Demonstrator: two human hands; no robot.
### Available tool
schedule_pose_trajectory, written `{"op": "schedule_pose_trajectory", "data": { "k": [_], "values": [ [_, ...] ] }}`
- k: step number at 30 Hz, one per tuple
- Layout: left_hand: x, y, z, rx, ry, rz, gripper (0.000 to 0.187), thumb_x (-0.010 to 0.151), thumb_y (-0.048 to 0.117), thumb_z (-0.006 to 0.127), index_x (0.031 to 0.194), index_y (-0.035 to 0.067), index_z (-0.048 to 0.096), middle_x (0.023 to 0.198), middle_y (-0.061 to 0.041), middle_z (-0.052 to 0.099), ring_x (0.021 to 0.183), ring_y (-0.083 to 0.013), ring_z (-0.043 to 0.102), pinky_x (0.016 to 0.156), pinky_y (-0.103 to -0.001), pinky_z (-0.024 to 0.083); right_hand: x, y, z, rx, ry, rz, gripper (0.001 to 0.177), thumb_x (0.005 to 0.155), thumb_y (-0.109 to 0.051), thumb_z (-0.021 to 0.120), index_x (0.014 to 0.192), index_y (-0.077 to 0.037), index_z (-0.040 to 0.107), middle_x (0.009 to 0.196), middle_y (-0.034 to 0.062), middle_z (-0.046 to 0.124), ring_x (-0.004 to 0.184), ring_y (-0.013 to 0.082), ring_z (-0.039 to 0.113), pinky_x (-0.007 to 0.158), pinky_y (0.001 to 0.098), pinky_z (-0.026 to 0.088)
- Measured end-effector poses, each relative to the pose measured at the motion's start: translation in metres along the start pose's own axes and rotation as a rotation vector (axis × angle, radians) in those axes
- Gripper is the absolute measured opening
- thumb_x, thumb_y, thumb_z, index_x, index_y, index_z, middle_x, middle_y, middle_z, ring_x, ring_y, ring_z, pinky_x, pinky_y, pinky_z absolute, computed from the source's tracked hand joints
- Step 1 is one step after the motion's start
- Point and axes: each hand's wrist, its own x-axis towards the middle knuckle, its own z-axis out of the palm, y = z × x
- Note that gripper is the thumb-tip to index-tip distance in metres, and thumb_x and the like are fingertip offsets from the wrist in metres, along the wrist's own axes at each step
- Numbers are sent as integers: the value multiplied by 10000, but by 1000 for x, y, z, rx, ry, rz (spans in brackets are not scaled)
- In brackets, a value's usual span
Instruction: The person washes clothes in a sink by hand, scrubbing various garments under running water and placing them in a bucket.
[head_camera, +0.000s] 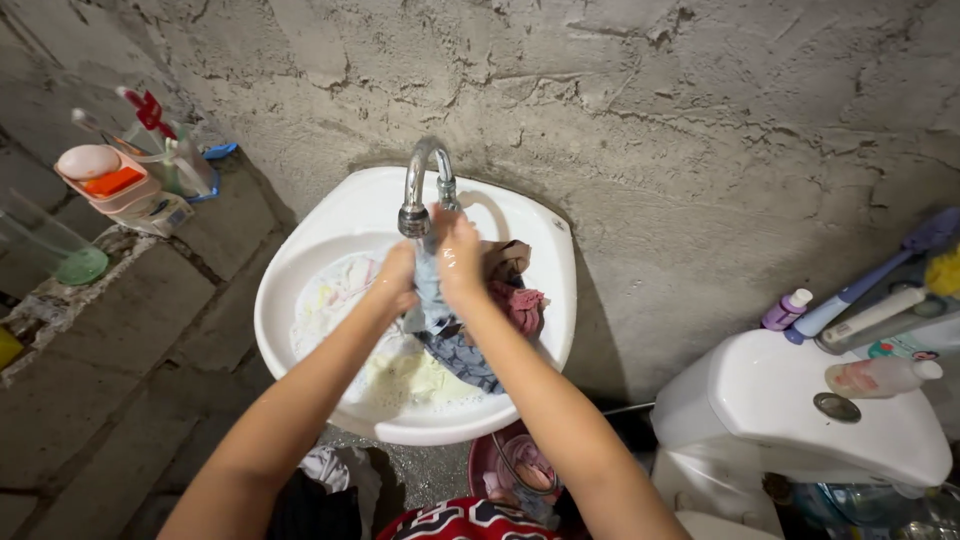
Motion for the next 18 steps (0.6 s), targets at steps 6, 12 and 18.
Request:
{"op": "schedule_pose_trajectory", "data": {
  "k": [6,12,18],
  "values": [
    [-5,-28,-10,-107,168,49,233,968,296,584,1000,77,656,932,-86,724,818,-212,694,743,-417,579,-29,-23,43,-1202,51,-74,340,960,-389,739,910,-56,788,831,204,741,828,370,707,778,464,532],
    [-49,7,21,-63,109,59,248,894,15,460,1047,70,648,989,-90,732,891,-208,718,811,-393,604,-5,-39,10,-1162,-187,-398,389,856,-177,718,1180,7,607,1055,252,702,1001,400,680,865,463,531],
    [-37,-1,13,-23,109,209,192,1009,89,459,1087,82,634,968,-46,674,841,-158,632,758,-334,536,-36,-25,-15,-1051,-452,-304,374,916,-182,680,1222,23,617,1069,286,693,985,436,680,843,478,536]
  ]
}}
